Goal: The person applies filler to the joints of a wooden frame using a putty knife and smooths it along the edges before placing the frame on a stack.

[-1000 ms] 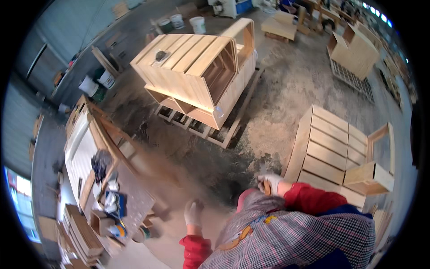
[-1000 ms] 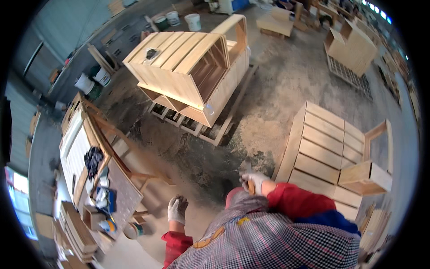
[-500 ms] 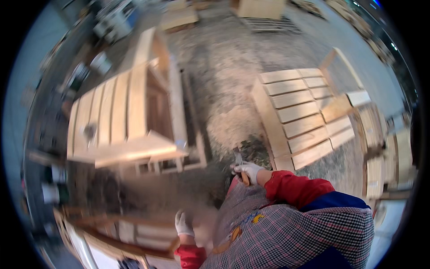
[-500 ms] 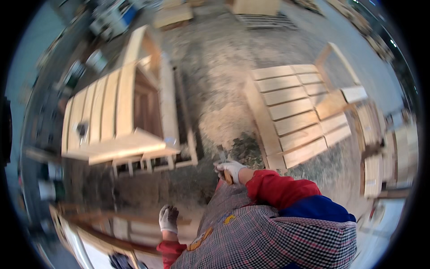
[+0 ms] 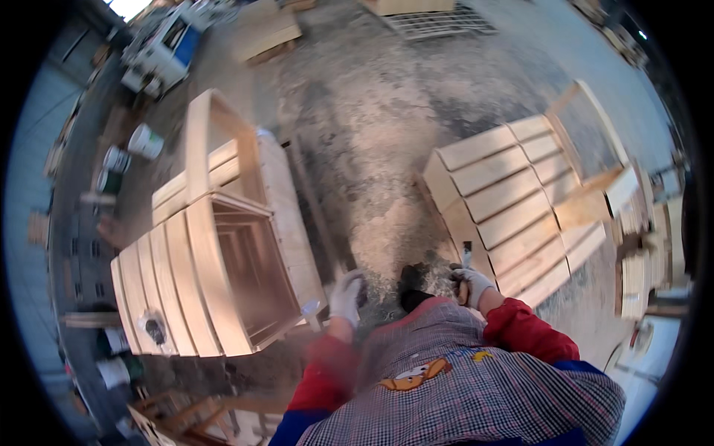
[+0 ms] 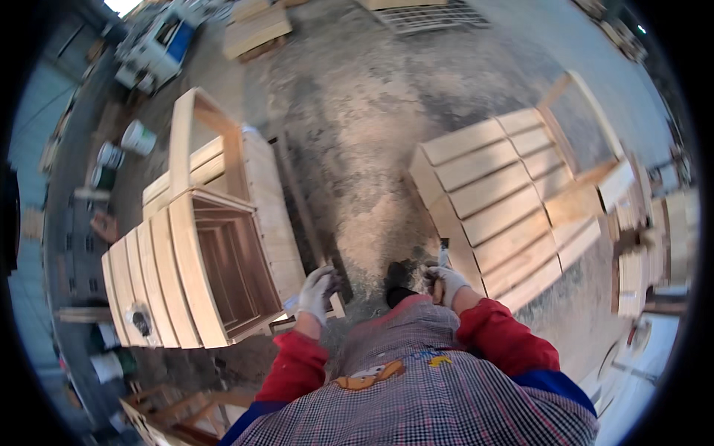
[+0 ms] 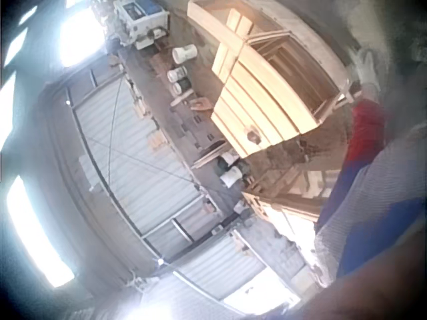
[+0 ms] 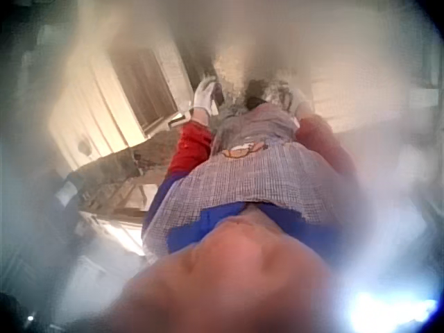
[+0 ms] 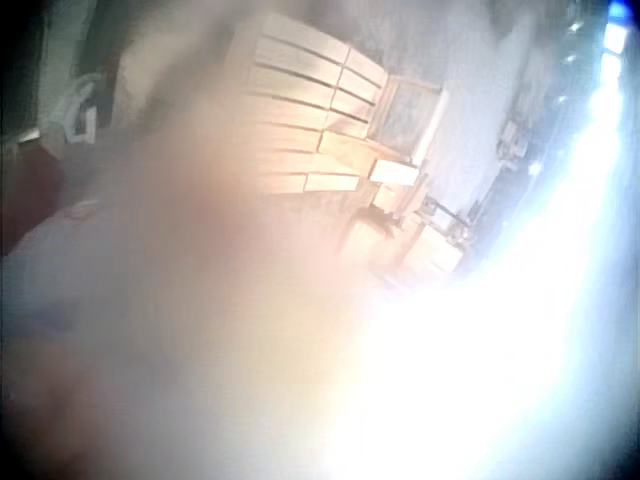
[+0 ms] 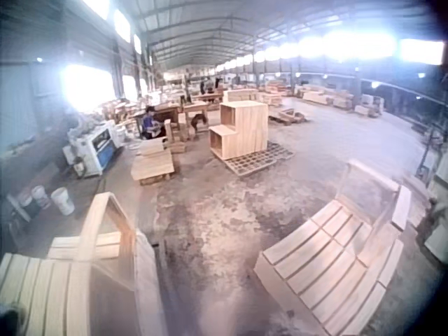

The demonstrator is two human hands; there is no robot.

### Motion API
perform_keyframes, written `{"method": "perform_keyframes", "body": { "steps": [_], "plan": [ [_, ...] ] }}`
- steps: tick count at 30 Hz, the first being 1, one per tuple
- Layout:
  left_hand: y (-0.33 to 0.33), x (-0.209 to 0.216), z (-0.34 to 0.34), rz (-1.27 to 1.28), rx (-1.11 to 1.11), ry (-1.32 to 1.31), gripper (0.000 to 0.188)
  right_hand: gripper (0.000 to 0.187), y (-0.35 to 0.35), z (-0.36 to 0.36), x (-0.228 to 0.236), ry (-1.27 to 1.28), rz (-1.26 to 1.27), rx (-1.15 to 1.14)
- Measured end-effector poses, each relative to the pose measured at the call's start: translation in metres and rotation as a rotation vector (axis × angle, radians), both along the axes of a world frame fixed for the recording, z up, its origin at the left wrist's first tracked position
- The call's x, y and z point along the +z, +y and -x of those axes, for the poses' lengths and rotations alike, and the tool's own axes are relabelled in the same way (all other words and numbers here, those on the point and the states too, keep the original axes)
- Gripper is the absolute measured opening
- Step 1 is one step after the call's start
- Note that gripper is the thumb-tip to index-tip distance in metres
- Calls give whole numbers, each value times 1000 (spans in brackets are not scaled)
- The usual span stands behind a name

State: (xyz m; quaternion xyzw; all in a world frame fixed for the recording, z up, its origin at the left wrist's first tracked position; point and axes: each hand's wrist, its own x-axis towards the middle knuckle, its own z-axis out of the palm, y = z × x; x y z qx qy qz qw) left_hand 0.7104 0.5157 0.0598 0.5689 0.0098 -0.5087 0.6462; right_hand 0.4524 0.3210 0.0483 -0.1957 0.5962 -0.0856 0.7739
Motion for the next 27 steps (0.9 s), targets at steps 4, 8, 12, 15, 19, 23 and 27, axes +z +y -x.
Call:
{"method": "perform_keyframes", "body": {
  "steps": [4,8,12,15,19,23,27],
  "plan": [
    [-56,19,-27,8,-32,49,28,17,-78,-71,5,-108,-56,-33],
    [-81,8,-82,-21,32,76,29,23,-132,-172,-7,-172,-79,-4],
    [-98,-3,-148,-40,160,86,29,23,-158,-297,0,-136,-84,175],
    [-125,-5,-220,-33,177,9,27,23,-181,-381,-41,-195,-90,264],
    [-149,16,-293,-92,334,-41,25,21,-193,-494,-70,-243,-35,352],
    [-161,40,-352,8,520,-2,31,19,-208,-621,-98,-221,-34,441],
    [-179,66,-401,325,768,30,36,16,-225,-736,-126,-182,75,590]
  ]
}}
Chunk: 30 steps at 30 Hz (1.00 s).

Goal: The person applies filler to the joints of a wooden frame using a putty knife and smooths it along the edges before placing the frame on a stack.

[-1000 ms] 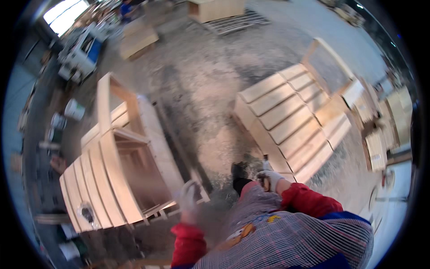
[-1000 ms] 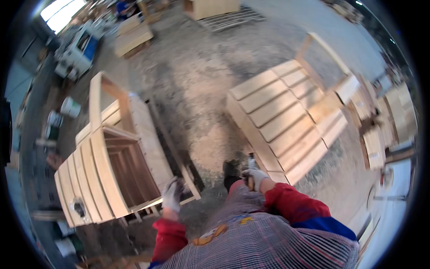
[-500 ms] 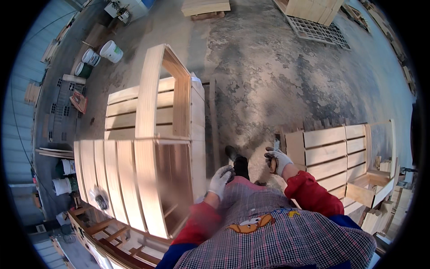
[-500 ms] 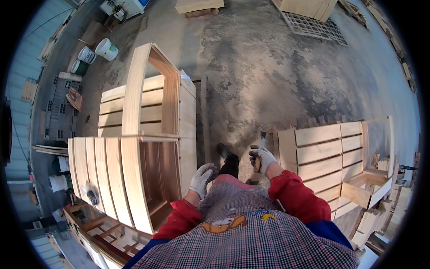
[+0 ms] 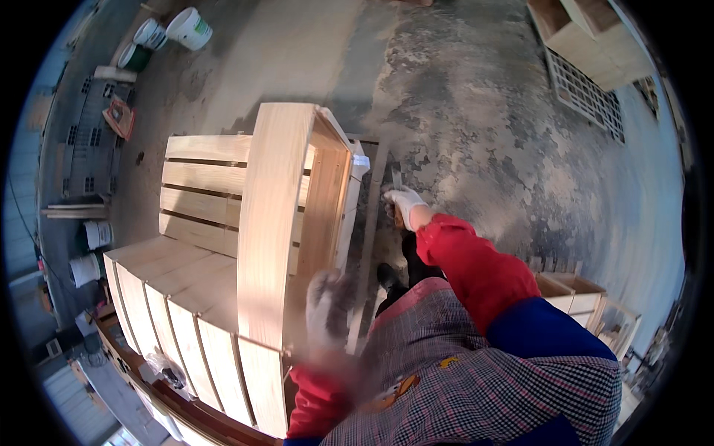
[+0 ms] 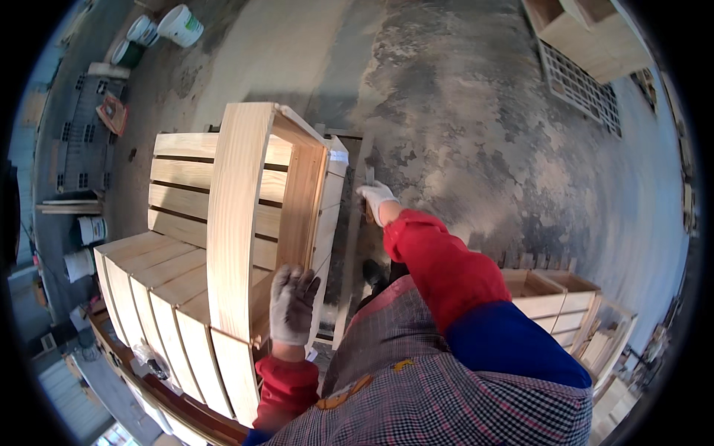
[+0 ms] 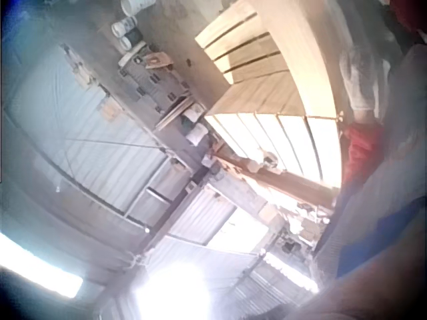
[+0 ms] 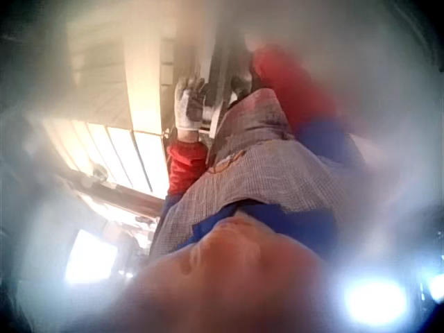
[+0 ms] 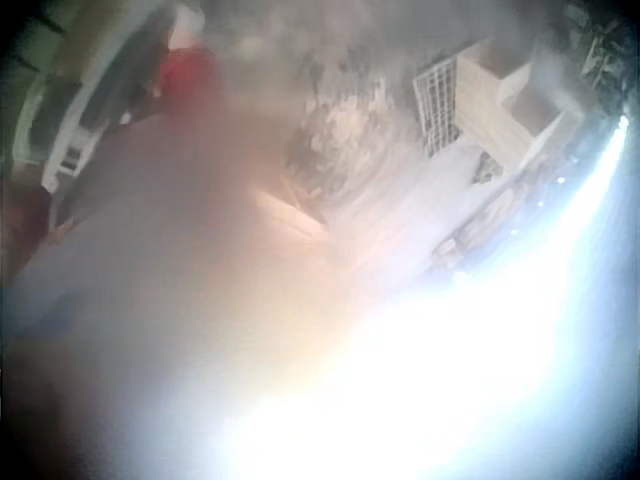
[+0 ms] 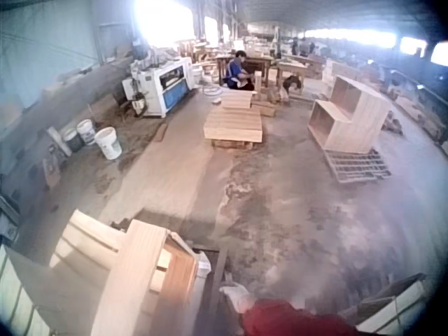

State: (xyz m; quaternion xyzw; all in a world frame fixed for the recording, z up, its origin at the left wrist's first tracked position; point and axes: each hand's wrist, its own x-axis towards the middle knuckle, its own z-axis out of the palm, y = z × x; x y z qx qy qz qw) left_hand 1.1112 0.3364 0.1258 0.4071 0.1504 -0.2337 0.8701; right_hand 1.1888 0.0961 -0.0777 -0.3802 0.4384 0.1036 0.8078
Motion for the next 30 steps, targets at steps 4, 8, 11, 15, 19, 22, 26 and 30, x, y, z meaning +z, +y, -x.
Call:
{"method": "perform_keyframes", "body": {
  "steps": [4,8,11,15,19,22,26,30],
  "plan": [
    [-8,-3,-30,226,283,-55,59,15,-9,-97,-37,-4,193,100],
    [-9,-3,-37,330,409,-25,68,31,-9,-131,-74,-66,223,174],
    [-16,-2,-34,-455,588,246,62,35,-5,-137,-86,-84,199,209],
    [-12,-17,-33,-1043,427,239,49,38,-9,-130,-96,-6,48,246],
    [-3,-12,-26,-601,649,336,43,32,-19,-126,-98,-17,5,244],
    [-22,13,-39,-872,462,326,40,38,-24,-125,-77,16,49,229],
    [-38,71,-54,-1211,280,169,36,33,-43,-114,-55,-10,112,132],
    [-34,151,-51,-707,485,74,34,11,-76,-97,-15,40,127,466]
  ]
}}
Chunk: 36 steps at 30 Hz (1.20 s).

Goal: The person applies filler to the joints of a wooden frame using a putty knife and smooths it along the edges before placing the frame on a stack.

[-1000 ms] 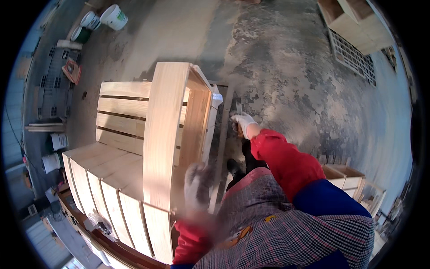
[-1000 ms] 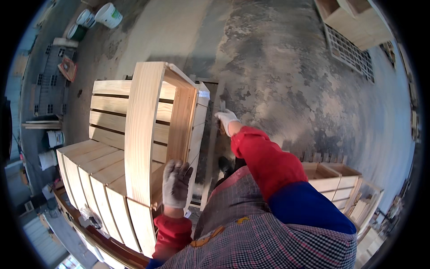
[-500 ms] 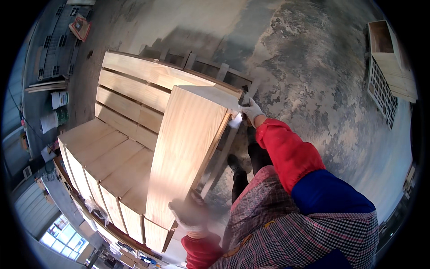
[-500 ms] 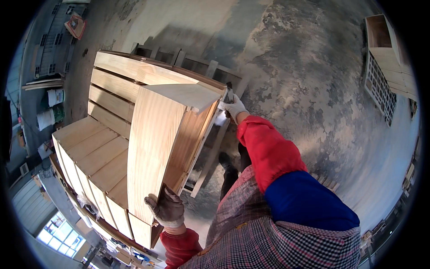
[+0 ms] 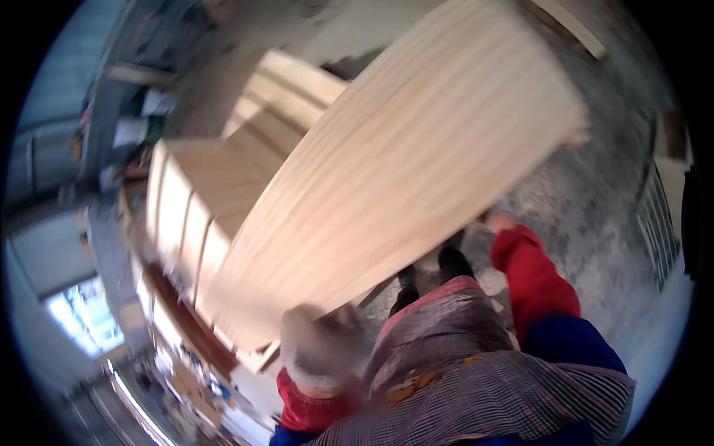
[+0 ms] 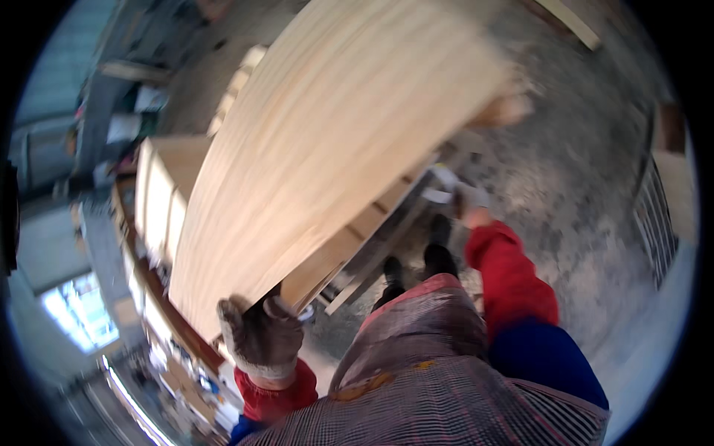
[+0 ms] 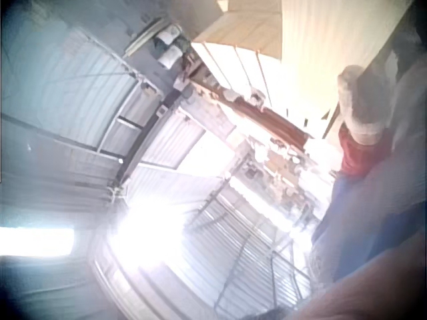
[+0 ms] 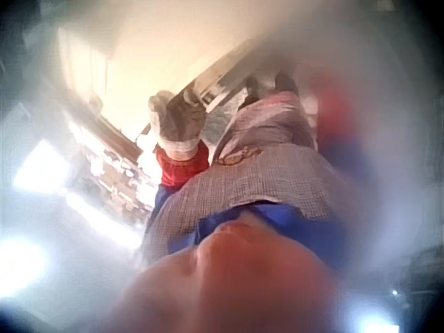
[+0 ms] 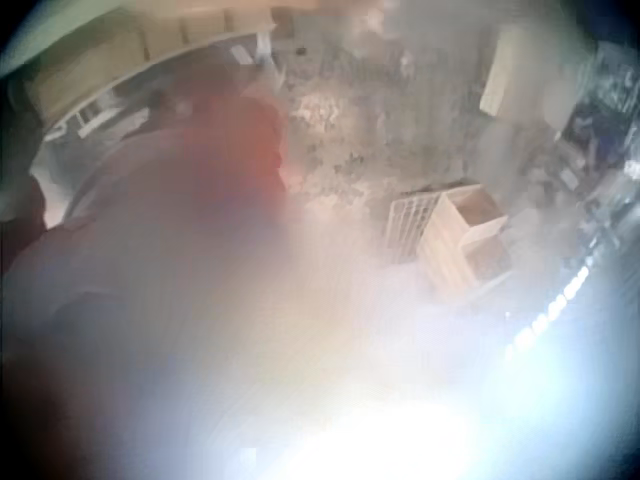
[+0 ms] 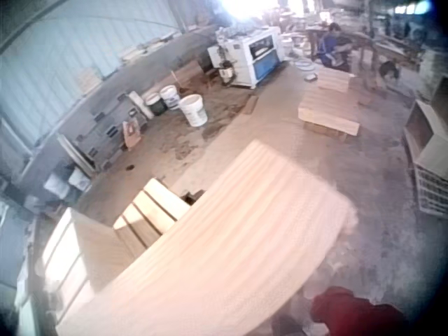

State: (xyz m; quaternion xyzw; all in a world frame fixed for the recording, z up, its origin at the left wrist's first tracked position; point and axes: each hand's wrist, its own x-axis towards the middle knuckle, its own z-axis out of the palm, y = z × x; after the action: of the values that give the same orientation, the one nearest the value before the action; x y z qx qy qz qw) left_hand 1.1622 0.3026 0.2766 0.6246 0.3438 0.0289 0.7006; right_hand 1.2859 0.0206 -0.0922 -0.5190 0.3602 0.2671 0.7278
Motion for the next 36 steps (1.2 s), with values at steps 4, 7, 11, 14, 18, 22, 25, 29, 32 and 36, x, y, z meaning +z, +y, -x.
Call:
{"method": "perform_keyframes", "body": {
  "steps": [4,7,11,14,18,22,25,29,32,36],
  "plan": [
    [16,77,-8,869,-34,-444,44,12,-31,29,-2,62,-88,-257],
    [52,108,28,610,-65,-795,42,12,-37,54,38,177,-123,-224],
    [141,146,87,674,-207,-931,49,11,-29,90,37,141,-55,-384],
    [194,161,118,838,-327,-963,53,6,3,113,61,145,-38,-384],
    [229,208,150,832,-419,-905,53,16,52,150,94,93,-52,-287],
    [260,220,165,673,-426,-884,53,21,71,176,101,43,-63,-259],
    [298,206,177,623,-448,-777,53,21,89,199,118,-108,-32,-235],
    [357,167,162,629,-336,-656,53,15,87,225,125,-77,-85,-330],
    [452,121,160,418,-404,-532,58,18,81,247,136,-158,-249,-279],
    [452,114,150,634,-475,-490,61,26,88,257,195,-159,-269,-254]
  ]
}}
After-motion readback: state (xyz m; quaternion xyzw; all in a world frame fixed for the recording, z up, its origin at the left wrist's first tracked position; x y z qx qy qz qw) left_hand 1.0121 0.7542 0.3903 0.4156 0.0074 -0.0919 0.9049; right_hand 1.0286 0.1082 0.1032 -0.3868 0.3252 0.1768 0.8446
